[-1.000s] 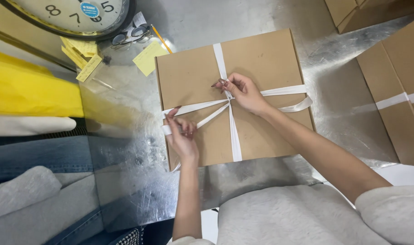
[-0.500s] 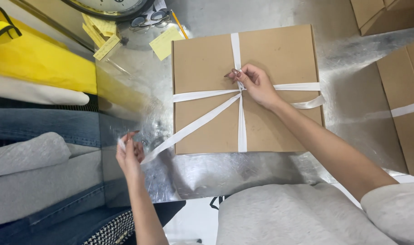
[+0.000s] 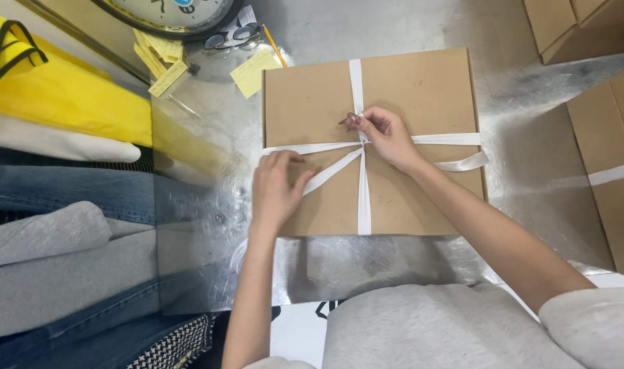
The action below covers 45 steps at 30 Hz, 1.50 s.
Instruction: Wrapping a cardboard box with a white ribbon and tying it into a bow
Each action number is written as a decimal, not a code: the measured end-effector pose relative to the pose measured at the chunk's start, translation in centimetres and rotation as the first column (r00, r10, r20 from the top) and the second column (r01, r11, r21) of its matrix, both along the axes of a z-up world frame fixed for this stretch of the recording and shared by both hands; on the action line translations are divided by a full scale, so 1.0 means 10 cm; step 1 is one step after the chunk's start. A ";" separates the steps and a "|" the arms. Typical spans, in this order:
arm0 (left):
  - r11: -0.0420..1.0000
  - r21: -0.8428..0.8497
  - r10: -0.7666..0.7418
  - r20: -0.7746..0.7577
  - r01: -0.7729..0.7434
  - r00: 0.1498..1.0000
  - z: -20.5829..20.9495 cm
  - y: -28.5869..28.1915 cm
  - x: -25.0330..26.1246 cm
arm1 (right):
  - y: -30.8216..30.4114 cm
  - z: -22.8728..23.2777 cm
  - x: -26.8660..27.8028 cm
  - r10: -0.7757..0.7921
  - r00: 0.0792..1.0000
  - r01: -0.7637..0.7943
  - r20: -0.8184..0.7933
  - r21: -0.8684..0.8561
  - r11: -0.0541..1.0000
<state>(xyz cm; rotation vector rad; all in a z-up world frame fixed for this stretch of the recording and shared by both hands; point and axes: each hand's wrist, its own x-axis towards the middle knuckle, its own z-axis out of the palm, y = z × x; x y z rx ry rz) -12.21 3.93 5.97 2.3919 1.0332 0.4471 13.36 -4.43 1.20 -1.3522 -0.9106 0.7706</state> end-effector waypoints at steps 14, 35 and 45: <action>0.829 -0.512 -0.182 0.133 0.225 0.974 0.16 -0.16 0.57 | -0.02 -0.04 0.00 0.012 0.996 -0.014 -0.086 -0.032 0.999; 0.637 -0.674 -0.045 0.452 0.375 0.891 0.50 0.39 1.19 | -0.04 0.11 0.01 0.162 0.974 -0.175 -0.155 -0.070 0.982; 0.655 -0.712 -0.038 0.302 0.252 0.953 0.49 0.48 1.57 | -0.08 -0.09 0.09 0.194 0.975 -0.203 -0.109 -0.079 0.976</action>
